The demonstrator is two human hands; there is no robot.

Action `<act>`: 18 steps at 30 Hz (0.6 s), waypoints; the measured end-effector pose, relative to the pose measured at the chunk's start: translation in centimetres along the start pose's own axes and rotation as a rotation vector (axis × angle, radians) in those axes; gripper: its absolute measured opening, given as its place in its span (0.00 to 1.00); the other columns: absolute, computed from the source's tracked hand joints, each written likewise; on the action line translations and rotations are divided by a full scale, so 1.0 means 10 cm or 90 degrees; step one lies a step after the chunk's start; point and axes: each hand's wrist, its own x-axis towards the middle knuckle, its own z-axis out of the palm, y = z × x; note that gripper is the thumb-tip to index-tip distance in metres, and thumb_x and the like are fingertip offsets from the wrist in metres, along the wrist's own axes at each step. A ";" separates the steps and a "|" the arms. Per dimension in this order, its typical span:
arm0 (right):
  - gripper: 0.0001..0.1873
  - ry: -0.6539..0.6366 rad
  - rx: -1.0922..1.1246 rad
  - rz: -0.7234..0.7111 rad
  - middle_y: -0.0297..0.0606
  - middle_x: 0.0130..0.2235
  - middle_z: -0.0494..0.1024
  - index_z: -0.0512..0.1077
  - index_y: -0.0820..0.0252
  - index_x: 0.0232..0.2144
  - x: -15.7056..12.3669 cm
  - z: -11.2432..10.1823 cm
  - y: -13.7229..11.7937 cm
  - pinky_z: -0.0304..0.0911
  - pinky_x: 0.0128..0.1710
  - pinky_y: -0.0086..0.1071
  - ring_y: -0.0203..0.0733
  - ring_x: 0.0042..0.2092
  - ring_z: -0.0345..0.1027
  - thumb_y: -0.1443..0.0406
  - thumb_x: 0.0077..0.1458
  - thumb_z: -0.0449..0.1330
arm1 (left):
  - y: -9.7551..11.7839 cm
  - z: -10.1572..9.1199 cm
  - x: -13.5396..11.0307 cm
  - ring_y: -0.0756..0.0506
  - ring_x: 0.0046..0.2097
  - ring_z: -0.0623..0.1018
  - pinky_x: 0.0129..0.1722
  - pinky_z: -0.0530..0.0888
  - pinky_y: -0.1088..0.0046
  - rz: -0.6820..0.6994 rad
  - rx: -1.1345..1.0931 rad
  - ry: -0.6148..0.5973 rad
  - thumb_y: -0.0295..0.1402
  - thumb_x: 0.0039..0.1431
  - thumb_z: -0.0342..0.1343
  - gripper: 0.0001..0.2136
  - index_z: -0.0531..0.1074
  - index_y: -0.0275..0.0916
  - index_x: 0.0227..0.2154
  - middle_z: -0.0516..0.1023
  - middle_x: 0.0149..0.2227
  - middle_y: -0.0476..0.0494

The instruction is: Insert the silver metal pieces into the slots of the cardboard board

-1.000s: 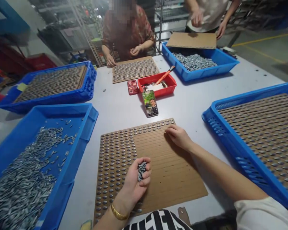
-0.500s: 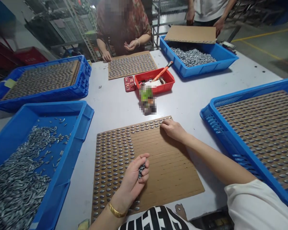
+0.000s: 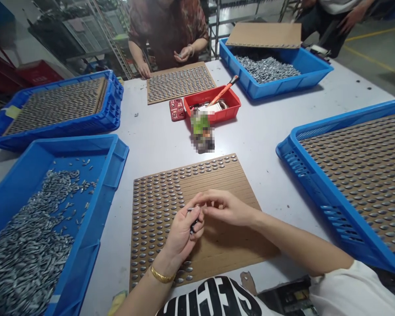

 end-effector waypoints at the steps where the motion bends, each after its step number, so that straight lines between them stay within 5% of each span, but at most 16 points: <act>1: 0.15 -0.019 0.035 -0.002 0.40 0.42 0.75 0.73 0.58 0.45 0.01 0.02 -0.04 0.63 0.33 0.28 0.35 0.37 0.68 0.57 0.60 0.57 | 0.00 0.00 0.00 0.58 0.20 0.59 0.15 0.50 0.85 0.000 0.005 -0.004 0.35 0.54 0.61 0.29 0.62 0.38 0.58 0.66 0.25 0.52; 6: 0.12 -0.038 0.173 0.056 0.36 0.33 0.75 0.73 0.62 0.33 0.05 0.00 0.00 0.65 0.37 0.31 0.37 0.36 0.69 0.57 0.56 0.61 | -0.04 0.00 0.03 0.59 0.19 0.59 0.15 0.48 0.85 -0.021 0.006 0.015 0.38 0.53 0.62 0.24 0.67 0.37 0.52 0.65 0.25 0.53; 12: 0.11 0.092 0.097 0.087 0.35 0.32 0.74 0.73 0.61 0.32 -0.05 0.02 0.11 0.61 0.28 0.28 0.34 0.30 0.64 0.58 0.55 0.61 | -0.09 0.02 0.11 0.59 0.19 0.59 0.14 0.47 0.85 0.003 0.041 0.078 0.38 0.51 0.63 0.13 0.67 0.36 0.32 0.64 0.24 0.54; 15: 0.11 0.132 0.023 0.080 0.35 0.31 0.75 0.75 0.60 0.32 -0.07 -0.09 0.16 0.62 0.30 0.29 0.35 0.31 0.66 0.58 0.55 0.61 | 0.00 0.05 0.09 0.58 0.19 0.59 0.13 0.47 0.85 -0.040 0.002 0.068 0.39 0.54 0.60 0.12 0.67 0.36 0.32 0.65 0.24 0.52; 18: 0.11 0.268 -0.063 0.067 0.36 0.33 0.78 0.76 0.59 0.33 -0.04 -0.38 0.32 0.64 0.36 0.32 0.39 0.35 0.69 0.57 0.53 0.62 | 0.15 0.07 0.03 0.58 0.18 0.59 0.12 0.49 0.85 -0.081 -0.099 0.028 0.41 0.58 0.54 0.12 0.68 0.35 0.33 0.65 0.24 0.51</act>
